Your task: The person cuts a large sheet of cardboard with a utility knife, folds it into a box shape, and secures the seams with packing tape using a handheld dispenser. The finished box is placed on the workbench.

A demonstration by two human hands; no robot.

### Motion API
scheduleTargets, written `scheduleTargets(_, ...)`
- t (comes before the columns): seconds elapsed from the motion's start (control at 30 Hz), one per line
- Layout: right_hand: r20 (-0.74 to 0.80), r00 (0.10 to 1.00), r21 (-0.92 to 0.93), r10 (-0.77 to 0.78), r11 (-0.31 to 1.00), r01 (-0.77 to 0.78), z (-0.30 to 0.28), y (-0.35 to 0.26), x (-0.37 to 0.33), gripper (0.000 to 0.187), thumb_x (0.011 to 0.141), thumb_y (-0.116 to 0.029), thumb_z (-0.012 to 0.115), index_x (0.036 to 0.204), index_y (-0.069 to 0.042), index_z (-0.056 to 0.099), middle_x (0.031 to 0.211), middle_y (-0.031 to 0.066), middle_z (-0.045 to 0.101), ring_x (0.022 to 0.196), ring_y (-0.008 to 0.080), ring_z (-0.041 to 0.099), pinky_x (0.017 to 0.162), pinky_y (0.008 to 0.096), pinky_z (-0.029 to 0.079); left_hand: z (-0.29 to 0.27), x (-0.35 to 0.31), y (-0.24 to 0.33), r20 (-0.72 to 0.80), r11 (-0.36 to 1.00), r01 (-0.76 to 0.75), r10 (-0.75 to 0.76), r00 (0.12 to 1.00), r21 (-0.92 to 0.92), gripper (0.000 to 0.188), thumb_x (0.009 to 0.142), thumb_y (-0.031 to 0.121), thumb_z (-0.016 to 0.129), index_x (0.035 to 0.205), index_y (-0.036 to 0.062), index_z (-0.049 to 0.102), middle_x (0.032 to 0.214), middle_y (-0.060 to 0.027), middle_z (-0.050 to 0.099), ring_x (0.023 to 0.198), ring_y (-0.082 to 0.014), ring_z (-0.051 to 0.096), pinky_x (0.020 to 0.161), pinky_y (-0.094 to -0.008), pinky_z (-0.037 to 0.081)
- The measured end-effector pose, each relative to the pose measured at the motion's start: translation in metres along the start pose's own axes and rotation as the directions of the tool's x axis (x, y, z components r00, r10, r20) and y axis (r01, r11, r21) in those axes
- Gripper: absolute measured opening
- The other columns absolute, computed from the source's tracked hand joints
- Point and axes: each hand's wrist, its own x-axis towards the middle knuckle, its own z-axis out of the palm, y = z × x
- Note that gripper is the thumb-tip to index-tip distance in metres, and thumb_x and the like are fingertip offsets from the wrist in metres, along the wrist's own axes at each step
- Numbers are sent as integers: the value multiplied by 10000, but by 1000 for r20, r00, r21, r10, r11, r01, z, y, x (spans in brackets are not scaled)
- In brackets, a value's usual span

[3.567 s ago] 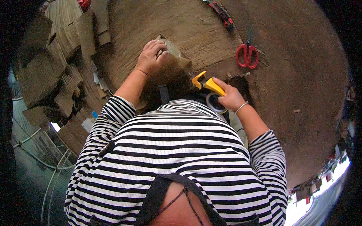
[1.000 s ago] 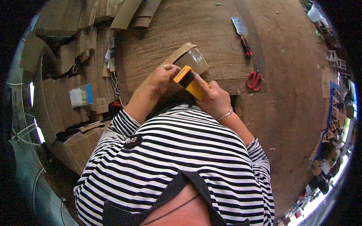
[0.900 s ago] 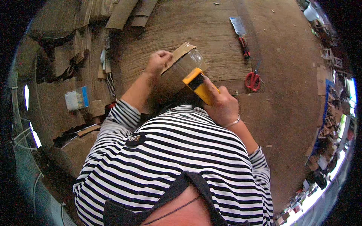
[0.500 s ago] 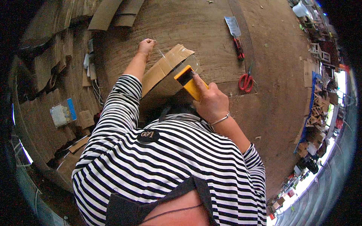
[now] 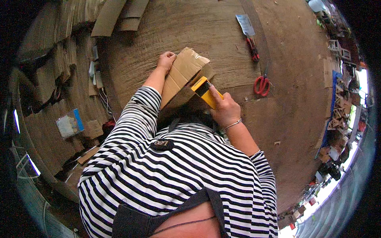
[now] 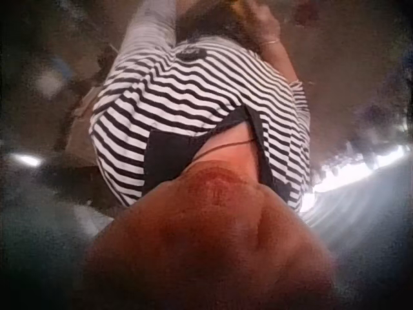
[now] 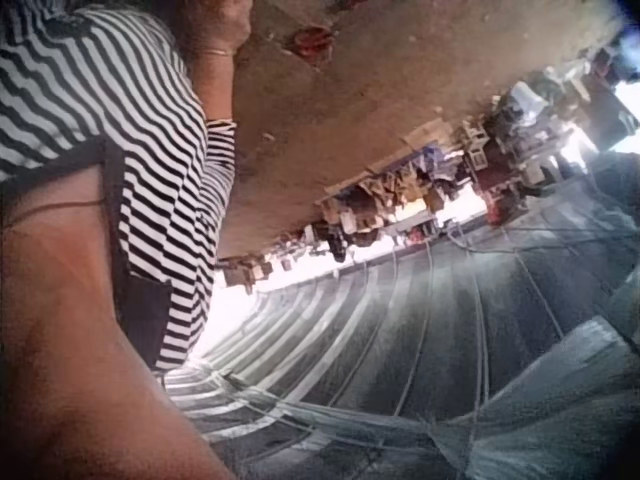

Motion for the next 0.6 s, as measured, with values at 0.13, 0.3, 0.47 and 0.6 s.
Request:
scheduleTargets(0.13,-48,998,28,-31,999,33,24,32,-24,855,674,-154,755,1436,-344,415,843,96,517,683,307,614,564,423,525,-1,-18,10,-195,985,-169,160,968,-29,258,851,217,745,1005,26,664,917,-46,685,826,-150,626,760,-323,507)
scheduleTargets(0.3,-115,991,60,-69,995,77,49,66,-50,863,661,-101,731,1438,-314,421,835,95,500,700,313,601,563,420,515,-16,-43,53,417,948,193,-74,906,-252,368,956,358,566,1096,39,687,1005,-72,700,924,-185,630,836,-338,490)
scheduleTargets(0.47,-155,983,85,-94,991,108,56,68,-44,869,691,-99,726,1450,-354,388,835,96,501,702,319,601,561,417,514,2,-83,80,92,956,-93,70,993,279,478,975,455,456,1208,78,633,1168,-130,632,1084,-290,564,950,-419,436)
scheduleTargets(0.6,-132,986,99,-99,989,113,59,61,-26,898,698,-121,734,1459,-397,345,849,107,509,708,322,612,568,436,523,8,-104,64,193,685,-525,503,843,506,499,977,416,439,1356,102,522,1478,-120,416,1371,-314,359,1133,-430,287)
